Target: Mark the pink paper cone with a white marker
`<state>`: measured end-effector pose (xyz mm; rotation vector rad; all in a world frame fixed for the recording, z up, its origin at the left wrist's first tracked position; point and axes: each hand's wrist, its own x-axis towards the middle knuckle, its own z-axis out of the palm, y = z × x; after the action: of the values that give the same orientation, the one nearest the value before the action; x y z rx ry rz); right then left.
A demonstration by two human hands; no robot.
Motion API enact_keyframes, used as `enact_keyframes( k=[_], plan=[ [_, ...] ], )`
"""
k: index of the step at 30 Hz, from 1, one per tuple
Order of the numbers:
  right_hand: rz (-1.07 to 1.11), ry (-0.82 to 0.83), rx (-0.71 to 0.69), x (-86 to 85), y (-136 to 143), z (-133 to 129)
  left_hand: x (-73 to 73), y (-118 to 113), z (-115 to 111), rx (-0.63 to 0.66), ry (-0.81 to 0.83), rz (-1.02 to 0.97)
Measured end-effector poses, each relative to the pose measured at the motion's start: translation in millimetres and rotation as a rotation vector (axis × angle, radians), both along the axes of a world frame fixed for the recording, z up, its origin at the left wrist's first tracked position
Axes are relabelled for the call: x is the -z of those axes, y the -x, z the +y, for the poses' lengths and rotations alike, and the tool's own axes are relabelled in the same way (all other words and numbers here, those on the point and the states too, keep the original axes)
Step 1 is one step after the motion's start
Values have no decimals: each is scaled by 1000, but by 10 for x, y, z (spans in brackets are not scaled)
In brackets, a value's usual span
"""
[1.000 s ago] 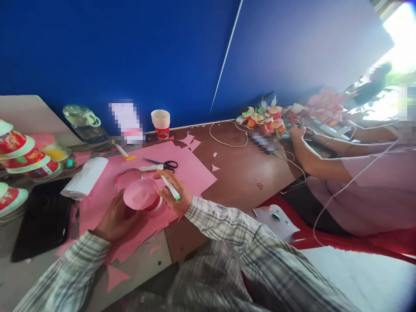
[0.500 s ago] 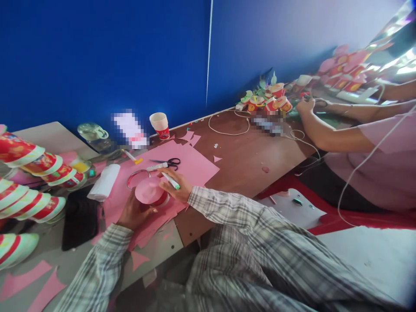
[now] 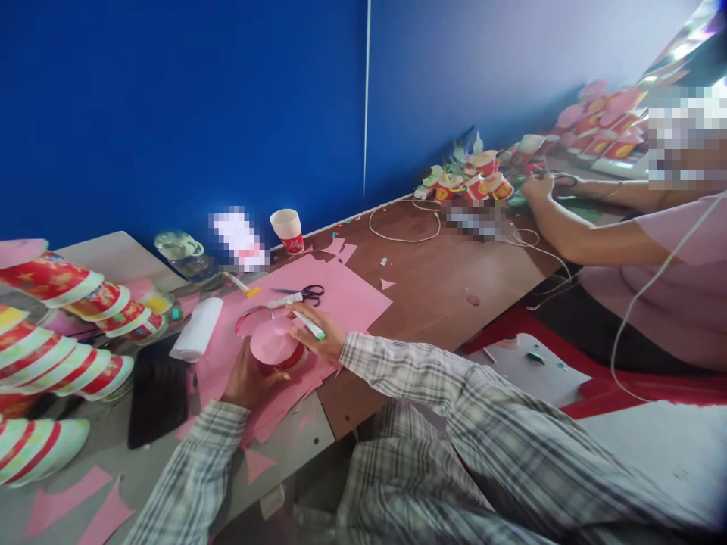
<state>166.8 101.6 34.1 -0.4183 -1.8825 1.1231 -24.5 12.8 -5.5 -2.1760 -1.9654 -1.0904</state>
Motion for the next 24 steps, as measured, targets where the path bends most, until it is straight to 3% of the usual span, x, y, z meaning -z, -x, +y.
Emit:
enact_keyframes(
  k=[6, 16, 24],
  plan=[
    [-22, 64, -13, -5, 6, 6, -3, -18, 7, -9, -36, 38],
    [-23, -48, 22, 54, 38, 29, 74, -33, 5, -61, -21, 40],
    [-117, 81, -51, 109, 45, 54, 34, -100, 1, -119, 17, -3]
  ],
)
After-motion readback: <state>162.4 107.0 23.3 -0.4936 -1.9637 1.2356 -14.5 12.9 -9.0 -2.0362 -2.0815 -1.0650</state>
